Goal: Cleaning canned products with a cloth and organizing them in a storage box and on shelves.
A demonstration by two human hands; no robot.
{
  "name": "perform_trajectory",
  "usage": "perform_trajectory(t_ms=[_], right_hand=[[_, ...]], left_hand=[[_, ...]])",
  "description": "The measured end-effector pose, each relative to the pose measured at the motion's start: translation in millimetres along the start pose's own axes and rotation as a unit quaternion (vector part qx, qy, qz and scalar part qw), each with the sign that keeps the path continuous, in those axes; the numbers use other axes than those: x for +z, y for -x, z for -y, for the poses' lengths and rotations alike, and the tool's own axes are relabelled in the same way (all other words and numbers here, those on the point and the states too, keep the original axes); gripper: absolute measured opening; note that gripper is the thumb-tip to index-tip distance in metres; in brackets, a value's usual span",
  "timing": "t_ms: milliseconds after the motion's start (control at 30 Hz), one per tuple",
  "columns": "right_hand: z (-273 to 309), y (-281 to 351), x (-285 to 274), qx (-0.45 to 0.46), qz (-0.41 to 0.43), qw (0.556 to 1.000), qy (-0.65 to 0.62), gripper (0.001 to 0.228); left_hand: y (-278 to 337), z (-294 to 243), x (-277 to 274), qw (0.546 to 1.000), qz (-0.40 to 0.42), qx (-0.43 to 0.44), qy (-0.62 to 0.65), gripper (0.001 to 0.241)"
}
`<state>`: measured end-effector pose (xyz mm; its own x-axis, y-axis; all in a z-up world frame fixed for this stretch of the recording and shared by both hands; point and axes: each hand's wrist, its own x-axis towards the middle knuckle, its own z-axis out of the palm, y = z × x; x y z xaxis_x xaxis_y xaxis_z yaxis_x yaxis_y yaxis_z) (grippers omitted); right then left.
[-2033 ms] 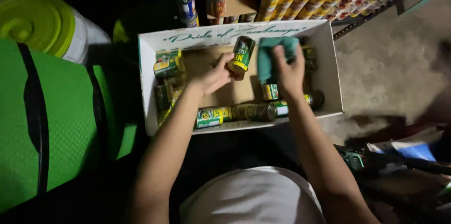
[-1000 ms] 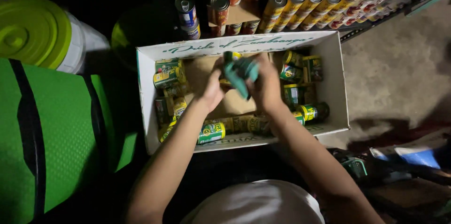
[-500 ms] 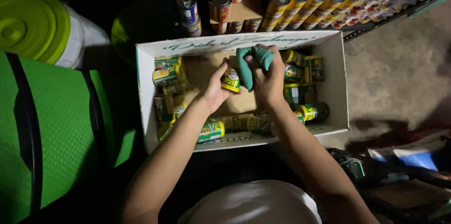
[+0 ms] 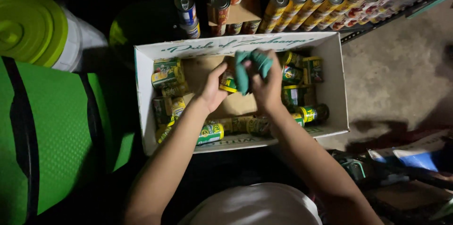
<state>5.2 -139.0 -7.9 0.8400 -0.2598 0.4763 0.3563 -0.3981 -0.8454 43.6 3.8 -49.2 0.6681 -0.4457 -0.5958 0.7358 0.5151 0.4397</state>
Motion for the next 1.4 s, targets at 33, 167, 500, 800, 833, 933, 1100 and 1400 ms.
perform_trajectory(t_ms=[33, 167, 500, 800, 833, 933, 1100, 1400], right_hand=[[3, 5, 0, 0.0, 0.0, 1.0, -0.001, 0.017], [14, 13, 3, -0.059, 0.133, 0.989, 0.019, 0.023], [-19, 19, 3, -0.061, 0.083, 0.994, -0.045, 0.027], [6, -2, 5, 0.017, 0.003, 1.0, -0.003, 0.016], [-2, 4, 5, 0.016, 0.003, 1.0, -0.002, 0.016], [-11, 15, 7, 0.014, 0.006, 1.0, 0.0, 0.018], [0, 21, 5, 0.001, 0.148, 0.989, 0.023, 0.028], [-10, 19, -10, -0.003, 0.109, 0.994, 0.015, 0.018]], left_hand=[[-4, 0, -4, 1.0, 0.0, 0.001, 0.0, 0.055], [-15, -3, -19, 0.998, -0.001, 0.034, -0.047, 0.053], [-8, -3, -10, 0.999, -0.032, 0.038, -0.017, 0.036], [-9, 2, -10, 0.998, -0.035, 0.02, -0.053, 0.042], [-6, 2, -8, 0.998, -0.033, 0.02, -0.053, 0.042], [-7, -1, -8, 0.998, -0.038, 0.04, -0.037, 0.032], [6, -19, -3, 0.996, -0.013, 0.043, -0.084, 0.047], [-22, 2, -21, 0.997, -0.035, 0.037, -0.058, 0.054]])
